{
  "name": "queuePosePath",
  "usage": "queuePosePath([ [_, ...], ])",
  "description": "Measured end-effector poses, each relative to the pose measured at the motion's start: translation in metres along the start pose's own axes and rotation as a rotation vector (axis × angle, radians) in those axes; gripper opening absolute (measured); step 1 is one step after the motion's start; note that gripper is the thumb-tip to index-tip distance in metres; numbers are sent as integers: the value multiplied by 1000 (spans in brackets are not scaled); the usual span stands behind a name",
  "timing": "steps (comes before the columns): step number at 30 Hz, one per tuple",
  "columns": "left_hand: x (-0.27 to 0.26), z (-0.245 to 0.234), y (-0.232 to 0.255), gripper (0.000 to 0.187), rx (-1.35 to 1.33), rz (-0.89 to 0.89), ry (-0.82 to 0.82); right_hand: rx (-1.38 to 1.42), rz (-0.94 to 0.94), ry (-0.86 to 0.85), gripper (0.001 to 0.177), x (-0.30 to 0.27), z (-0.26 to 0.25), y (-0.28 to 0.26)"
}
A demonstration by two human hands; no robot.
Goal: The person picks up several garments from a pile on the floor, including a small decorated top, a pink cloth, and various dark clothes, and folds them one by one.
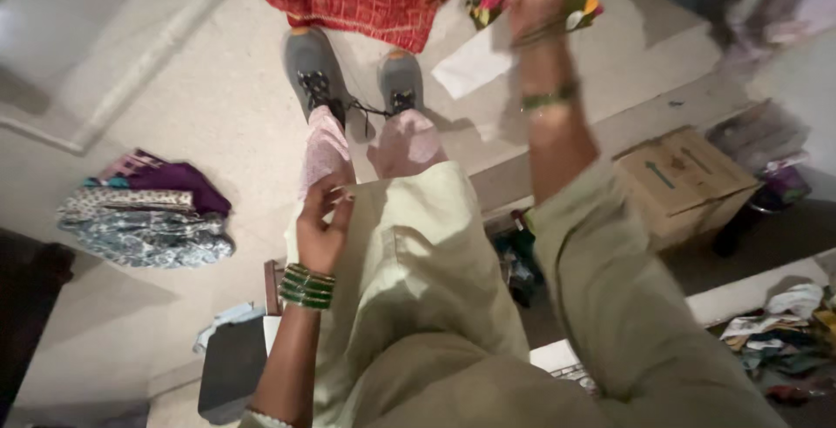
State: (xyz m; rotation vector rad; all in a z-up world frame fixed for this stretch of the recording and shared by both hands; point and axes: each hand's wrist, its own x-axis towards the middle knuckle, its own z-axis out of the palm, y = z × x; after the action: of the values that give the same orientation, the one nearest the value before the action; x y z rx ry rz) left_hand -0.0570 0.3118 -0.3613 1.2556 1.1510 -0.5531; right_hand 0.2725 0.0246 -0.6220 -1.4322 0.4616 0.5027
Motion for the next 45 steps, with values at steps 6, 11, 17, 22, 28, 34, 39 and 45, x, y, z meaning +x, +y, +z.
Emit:
queuePosePath([
  [6, -66, 6, 62, 106, 356, 608, 117, 492, 195, -75, 15, -248, 89, -157],
  [11, -153, -15, 122, 127, 563, 780, 199, 469, 332, -267, 32, -399, 151, -290],
  [17, -248, -55, 131, 69, 545, 1032, 266, 541, 412, -395, 37, -513, 163, -366],
  [22, -286, -85, 134, 42, 421, 1180, 289, 534, 358, -460, 37, -552, 167, -393],
  [28, -312, -92, 163, 35, 341, 1175, 354, 575, 255, -511, 33, -570, 164, -410],
  [34, -314, -95, 166, 69, 469, 1348, 347, 597, 221, -566, 33, -585, 173, -426],
  [39, -303, -119, 172, 39, 304, 1292, 220, 651, 214, -576, 35, -593, 178, -426],
  [45, -339, -140, 215, 29, 96, 1443, 171, 671, 191, -659, 40, -582, 159, -412],
])
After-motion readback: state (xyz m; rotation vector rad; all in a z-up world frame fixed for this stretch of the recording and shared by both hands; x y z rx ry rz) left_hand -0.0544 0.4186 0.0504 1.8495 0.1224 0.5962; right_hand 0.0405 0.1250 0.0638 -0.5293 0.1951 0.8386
